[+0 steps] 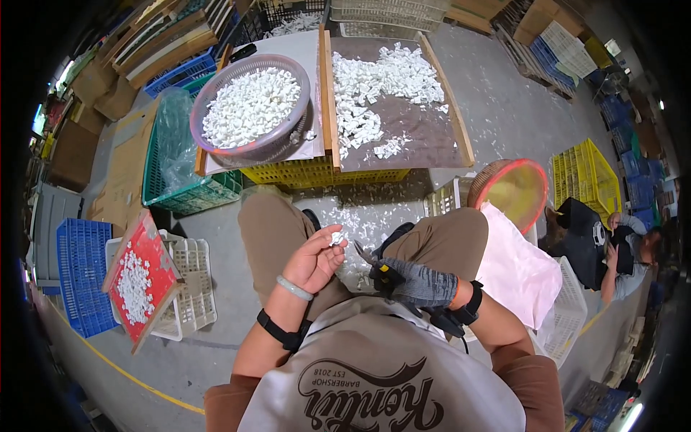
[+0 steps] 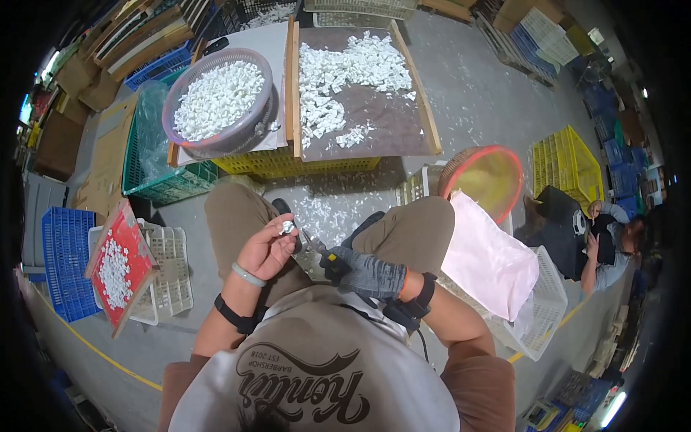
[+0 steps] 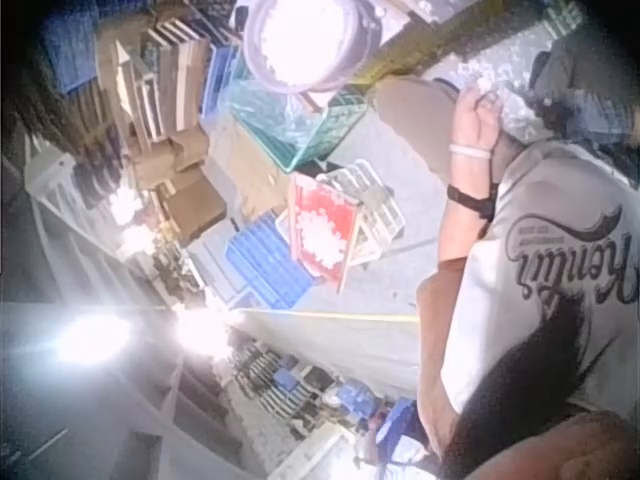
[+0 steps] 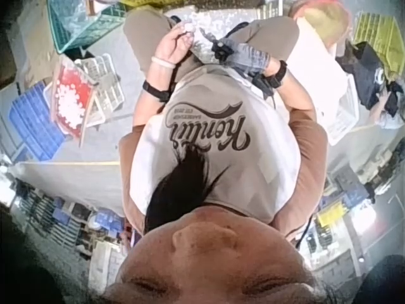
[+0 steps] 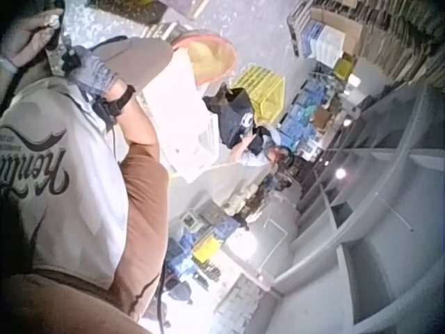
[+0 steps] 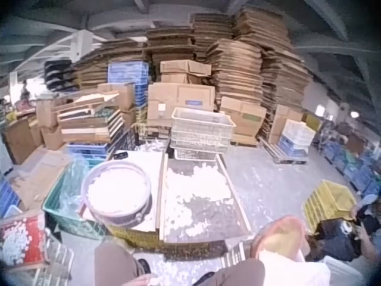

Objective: Using pliers to trim or clean small white plastic manufacturing components while sitting in a warehouse.

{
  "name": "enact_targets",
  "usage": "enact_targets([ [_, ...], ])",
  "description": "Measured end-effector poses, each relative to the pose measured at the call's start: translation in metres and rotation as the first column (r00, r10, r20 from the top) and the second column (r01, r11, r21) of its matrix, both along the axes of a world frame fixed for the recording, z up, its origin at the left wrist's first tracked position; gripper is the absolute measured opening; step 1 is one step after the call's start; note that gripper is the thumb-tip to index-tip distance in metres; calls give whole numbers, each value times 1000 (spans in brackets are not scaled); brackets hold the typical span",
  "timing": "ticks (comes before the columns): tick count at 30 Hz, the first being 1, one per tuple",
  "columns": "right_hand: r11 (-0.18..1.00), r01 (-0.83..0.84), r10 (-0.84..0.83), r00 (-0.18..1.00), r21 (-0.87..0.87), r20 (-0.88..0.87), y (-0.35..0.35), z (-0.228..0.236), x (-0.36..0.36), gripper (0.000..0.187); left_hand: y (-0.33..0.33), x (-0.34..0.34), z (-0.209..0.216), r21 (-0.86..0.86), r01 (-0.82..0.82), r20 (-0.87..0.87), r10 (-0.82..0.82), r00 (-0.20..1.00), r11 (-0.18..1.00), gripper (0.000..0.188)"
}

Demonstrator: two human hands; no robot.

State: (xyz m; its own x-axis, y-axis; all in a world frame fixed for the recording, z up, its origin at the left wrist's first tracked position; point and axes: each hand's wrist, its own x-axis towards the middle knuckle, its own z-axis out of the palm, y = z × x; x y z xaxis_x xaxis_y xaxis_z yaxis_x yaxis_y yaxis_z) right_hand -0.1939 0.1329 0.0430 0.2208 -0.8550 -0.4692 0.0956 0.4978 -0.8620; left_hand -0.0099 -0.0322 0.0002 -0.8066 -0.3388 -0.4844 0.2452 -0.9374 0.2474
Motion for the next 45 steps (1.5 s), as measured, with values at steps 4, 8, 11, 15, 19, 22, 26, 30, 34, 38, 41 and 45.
enact_targets([
  [4,996,-38,40,999,85,-21,0,10,2,49,6,7,3,-3,-10,13,10,1000,1000,23],
  [8,996,-21,12,994,-83,-110,10,0,10,49,11,11,3,-55,-22,5,22,1000,998,21],
  [11,977,-78,14,952,-198,-307,14,6,15,48,15,17,0,1,-1,-95,1,995,1000,20],
  [15,920,-124,-72,880,-371,-470,18,-7,22,47,20,19,12,18,-4,-112,6,994,1000,19],
  [19,890,-133,-148,821,-437,-552,8,10,28,47,22,22,18,6,1,-95,0,995,1000,20],
  [22,909,-225,-85,722,-350,-687,4,8,23,47,24,24,17,-7,21,-78,-22,997,1000,21],
  [26,889,-243,-83,747,-387,-660,2,8,21,46,25,26,16,30,53,-141,-48,989,998,22],
  [30,866,-279,-116,695,-415,-710,4,11,24,44,25,27,12,65,73,-197,-59,979,995,21],
  [34,856,-286,-115,707,-432,-697,6,-11,25,40,28,25,12,33,63,-141,-58,988,997,22],
  [38,883,-363,-32,587,-298,-809,8,7,28,38,25,26,11,57,39,-114,-32,993,998,22],
  [41,909,-332,-20,573,-254,-819,15,2,27,37,26,24,12,33,49,-164,-43,986,998,22],
  [45,851,-254,-197,657,-460,-728,20,-8,20,38,28,21,11,32,57,-115,-53,992,998,22],
])
